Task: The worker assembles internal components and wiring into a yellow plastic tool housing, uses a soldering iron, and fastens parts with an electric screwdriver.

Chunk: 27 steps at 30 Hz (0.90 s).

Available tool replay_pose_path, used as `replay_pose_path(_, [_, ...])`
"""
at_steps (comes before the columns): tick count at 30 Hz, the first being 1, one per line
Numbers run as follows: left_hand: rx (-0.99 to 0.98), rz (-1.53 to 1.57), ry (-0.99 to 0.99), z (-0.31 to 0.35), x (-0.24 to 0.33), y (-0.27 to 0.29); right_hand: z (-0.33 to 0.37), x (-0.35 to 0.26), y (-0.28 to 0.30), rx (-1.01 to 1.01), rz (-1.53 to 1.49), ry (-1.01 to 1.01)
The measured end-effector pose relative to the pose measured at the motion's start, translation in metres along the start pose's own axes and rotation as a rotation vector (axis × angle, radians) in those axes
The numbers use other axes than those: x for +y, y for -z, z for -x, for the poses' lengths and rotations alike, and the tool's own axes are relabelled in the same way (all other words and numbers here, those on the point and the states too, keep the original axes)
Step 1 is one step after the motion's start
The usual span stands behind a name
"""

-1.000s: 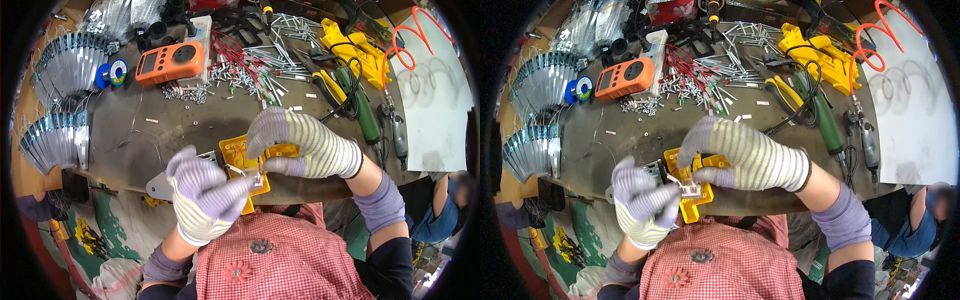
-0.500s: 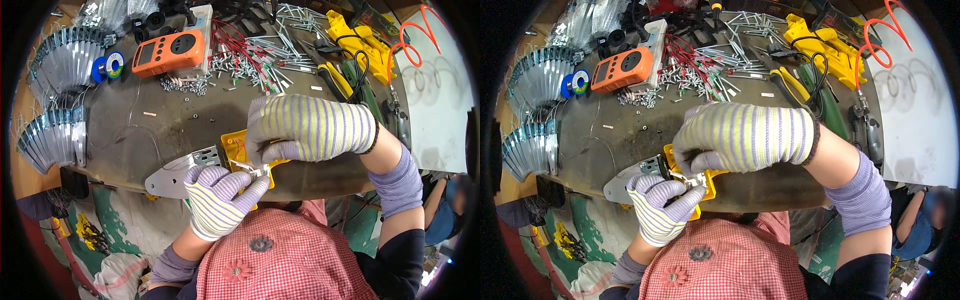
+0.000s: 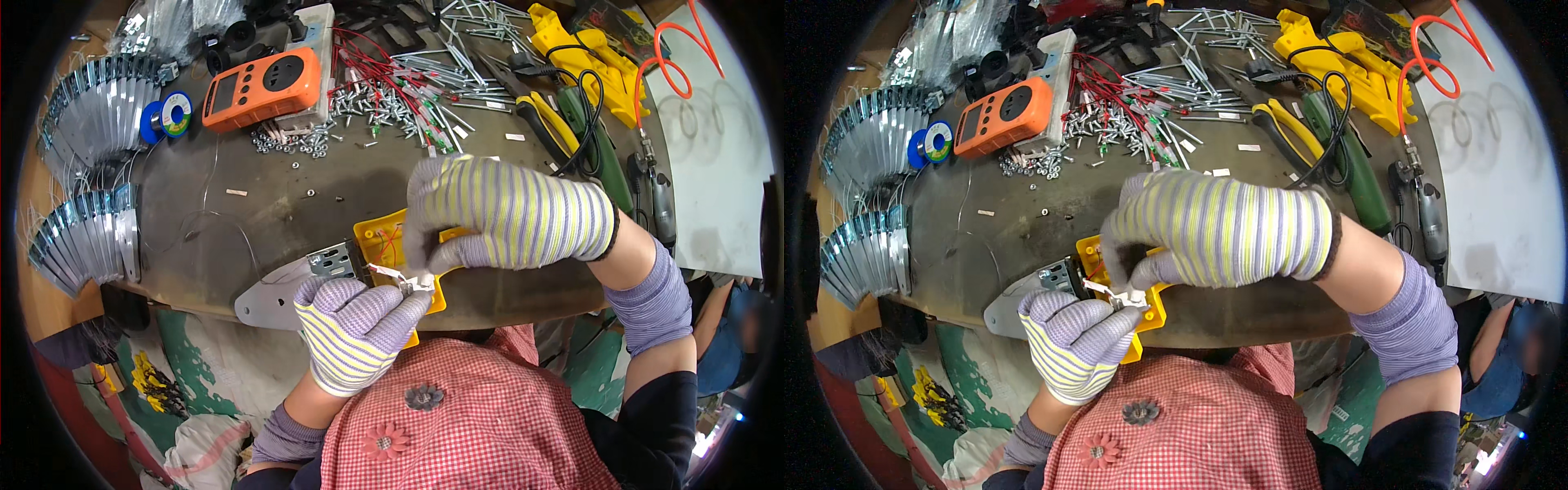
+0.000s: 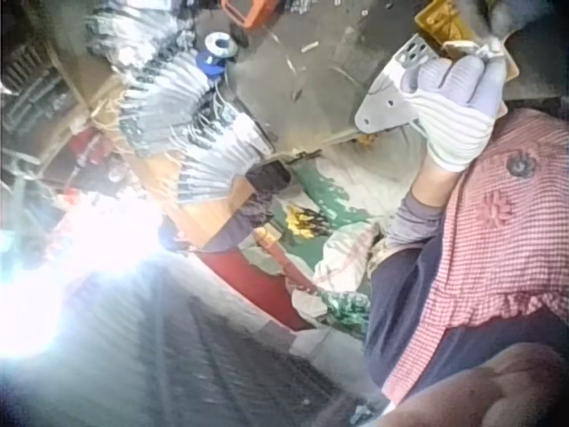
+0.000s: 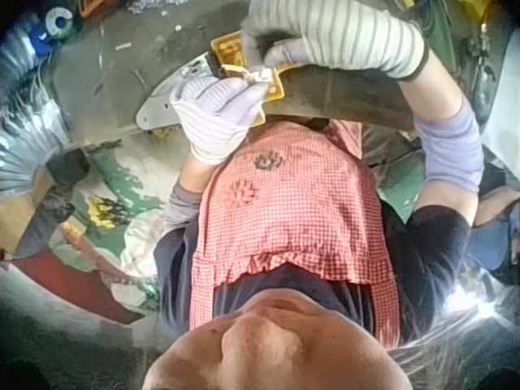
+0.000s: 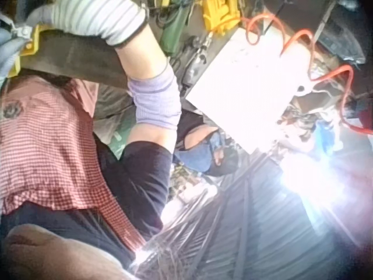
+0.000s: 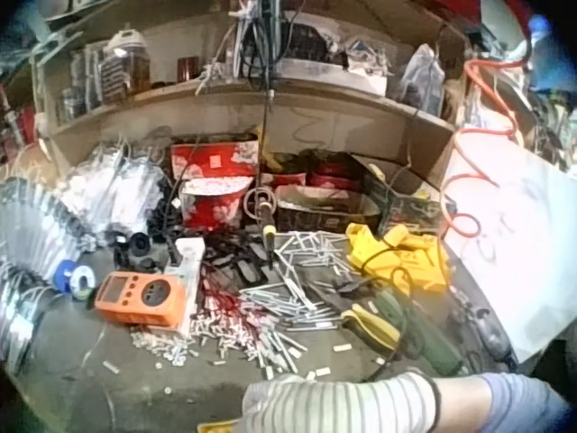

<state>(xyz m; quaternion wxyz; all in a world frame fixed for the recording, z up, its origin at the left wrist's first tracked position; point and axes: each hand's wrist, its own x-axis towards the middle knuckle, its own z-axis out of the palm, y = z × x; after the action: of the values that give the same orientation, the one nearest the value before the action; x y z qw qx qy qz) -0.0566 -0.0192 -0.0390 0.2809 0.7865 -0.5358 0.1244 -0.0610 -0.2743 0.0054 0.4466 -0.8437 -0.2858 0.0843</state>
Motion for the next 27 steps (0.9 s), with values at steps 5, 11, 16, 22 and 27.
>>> replay_pose_path(5, [-0.028, 0.023, 0.015, 0.003, 0.001, 0.003, 0.002, -0.011, -0.012, 0.054, 0.061, 0.029])
replay_pose_path(11, [-0.057, 0.02, 0.001, -0.001, -0.001, 0.005, 0.003, 0.002, -0.006, 0.065, 0.036, 0.014])
replay_pose_path(16, [-0.051, 0.027, 0.021, -0.001, 0.001, 0.006, 0.0, -0.001, -0.007, 0.042, 0.06, -0.025])
replay_pose_path(22, [-0.045, 0.051, 0.04, -0.002, 0.002, 0.007, 0.001, -0.005, -0.012, 0.06, 0.076, 0.005])
replay_pose_path(27, [-0.053, 0.094, 0.022, -0.003, -0.001, 0.005, 0.007, -0.011, -0.017, 0.157, 0.205, 0.039])
